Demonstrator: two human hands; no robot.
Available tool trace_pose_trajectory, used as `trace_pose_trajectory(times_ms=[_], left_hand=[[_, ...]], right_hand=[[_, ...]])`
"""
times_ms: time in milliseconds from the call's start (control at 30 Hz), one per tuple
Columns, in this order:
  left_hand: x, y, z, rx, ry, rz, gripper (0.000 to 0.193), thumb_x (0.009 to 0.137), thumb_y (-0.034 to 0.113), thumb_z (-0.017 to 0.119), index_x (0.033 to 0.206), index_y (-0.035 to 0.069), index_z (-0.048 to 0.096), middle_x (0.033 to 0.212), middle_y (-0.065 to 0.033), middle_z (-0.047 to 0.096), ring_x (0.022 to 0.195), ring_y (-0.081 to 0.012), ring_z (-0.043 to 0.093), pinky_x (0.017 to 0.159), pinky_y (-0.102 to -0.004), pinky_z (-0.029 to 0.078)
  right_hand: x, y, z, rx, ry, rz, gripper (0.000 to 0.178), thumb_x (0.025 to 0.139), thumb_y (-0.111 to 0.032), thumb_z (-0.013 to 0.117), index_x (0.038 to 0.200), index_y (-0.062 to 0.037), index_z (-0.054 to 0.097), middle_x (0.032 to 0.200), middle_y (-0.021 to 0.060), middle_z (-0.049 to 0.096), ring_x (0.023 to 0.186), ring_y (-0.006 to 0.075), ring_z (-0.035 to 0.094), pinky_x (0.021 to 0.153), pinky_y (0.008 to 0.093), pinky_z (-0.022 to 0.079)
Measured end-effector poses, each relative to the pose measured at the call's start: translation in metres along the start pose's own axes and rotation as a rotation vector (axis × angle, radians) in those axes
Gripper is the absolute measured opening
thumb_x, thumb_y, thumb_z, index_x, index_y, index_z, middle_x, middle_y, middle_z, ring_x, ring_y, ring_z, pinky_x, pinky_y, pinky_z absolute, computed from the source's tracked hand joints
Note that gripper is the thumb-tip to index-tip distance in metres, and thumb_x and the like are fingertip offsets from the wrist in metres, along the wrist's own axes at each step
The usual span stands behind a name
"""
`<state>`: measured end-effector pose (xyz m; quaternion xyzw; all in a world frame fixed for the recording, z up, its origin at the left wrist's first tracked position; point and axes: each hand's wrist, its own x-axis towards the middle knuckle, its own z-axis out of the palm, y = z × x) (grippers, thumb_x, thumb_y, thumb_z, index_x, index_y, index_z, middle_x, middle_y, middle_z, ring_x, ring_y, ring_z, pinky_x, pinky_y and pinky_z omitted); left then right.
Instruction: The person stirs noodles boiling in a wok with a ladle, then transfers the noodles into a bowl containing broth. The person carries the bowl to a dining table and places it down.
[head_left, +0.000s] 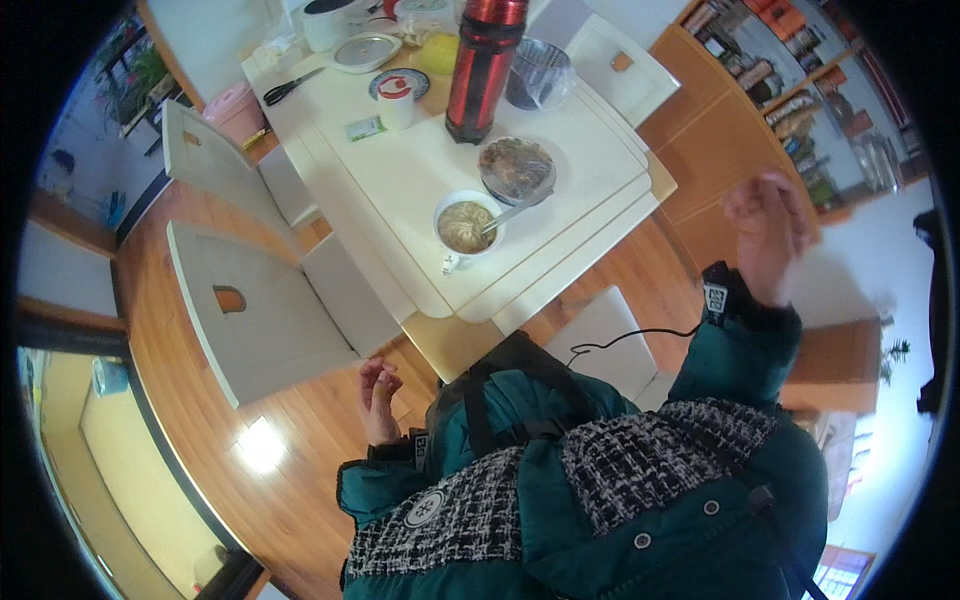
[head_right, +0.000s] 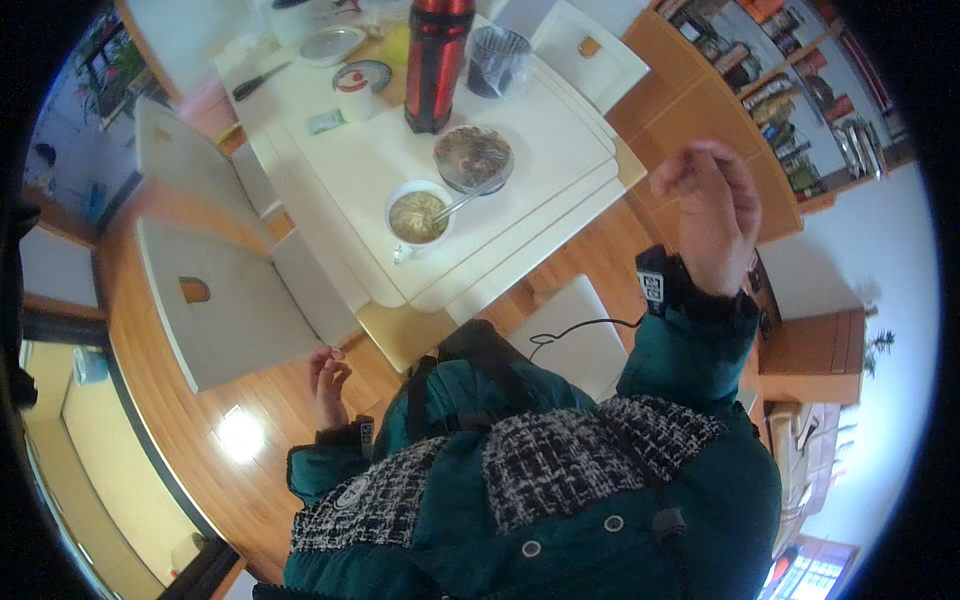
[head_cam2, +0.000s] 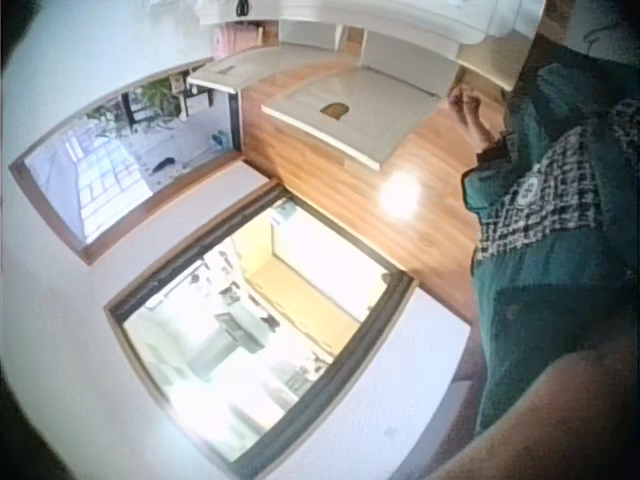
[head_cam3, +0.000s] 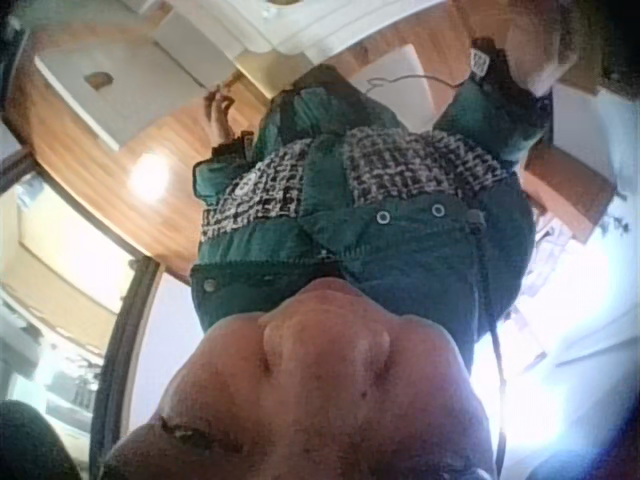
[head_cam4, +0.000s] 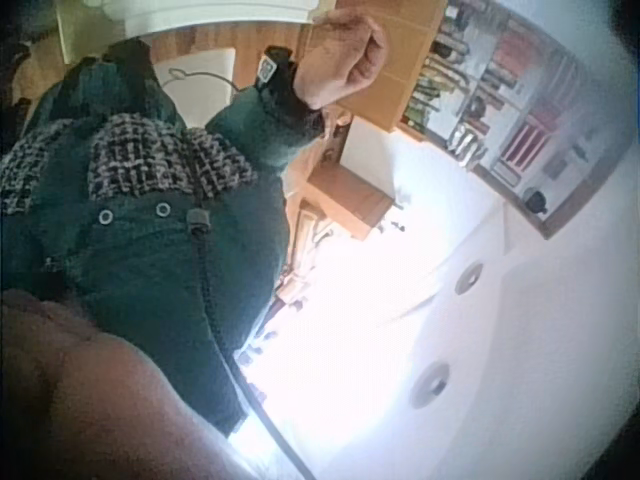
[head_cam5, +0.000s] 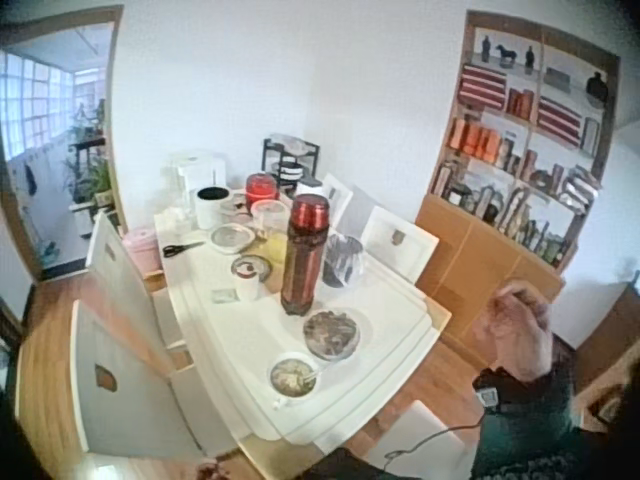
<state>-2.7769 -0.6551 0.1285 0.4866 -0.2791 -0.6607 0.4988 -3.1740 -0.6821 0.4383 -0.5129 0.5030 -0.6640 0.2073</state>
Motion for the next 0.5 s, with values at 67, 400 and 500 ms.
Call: trace_pose_trajectory(times_ms=[67, 400, 500], left_hand=[[0.002, 0.001, 0.005, -0.017, 0.015, 0.031, 0.023, 0.092, 0.018, 0.055, 0.111, 0.006, 0.053, 0.1, -0.0021, 0.057, 0.084, -0.0113, 0.051, 0.078, -0.0261, 0.043], [0.051, -0.02, 0.112, 0.182, 0.032, 0.141, 0.037, 0.09, 0.015, 0.056, 0.125, 0.006, 0.047, 0.124, -0.0066, 0.05, 0.115, -0.0194, 0.044, 0.097, -0.0325, 0.036], [0.077, -0.036, 0.157, 0.271, 0.07, 0.131, 0.047, 0.09, 0.016, 0.057, 0.134, 0.008, 0.042, 0.137, -0.0082, 0.043, 0.126, -0.0221, 0.036, 0.104, -0.0364, 0.029]], right_hand=[[0.019, 0.024, 0.003, -0.02, 0.006, 0.074, 0.019, 0.096, -0.012, 0.048, 0.105, 0.0009, 0.059, 0.084, 0.0102, 0.062, 0.072, 0.0172, 0.058, 0.069, 0.0285, 0.046], [0.08, 0.284, -0.072, -0.137, -0.111, 0.861, 0.028, 0.093, -0.021, 0.054, 0.115, -0.0025, 0.056, 0.091, 0.0134, 0.065, 0.072, 0.0189, 0.063, 0.065, 0.03, 0.054], [0.065, 0.377, -0.091, -0.174, -0.274, 1.126, 0.038, 0.092, -0.029, 0.057, 0.12, -0.0048, 0.049, 0.096, 0.0164, 0.065, 0.075, 0.024, 0.066, 0.061, 0.0335, 0.055]])
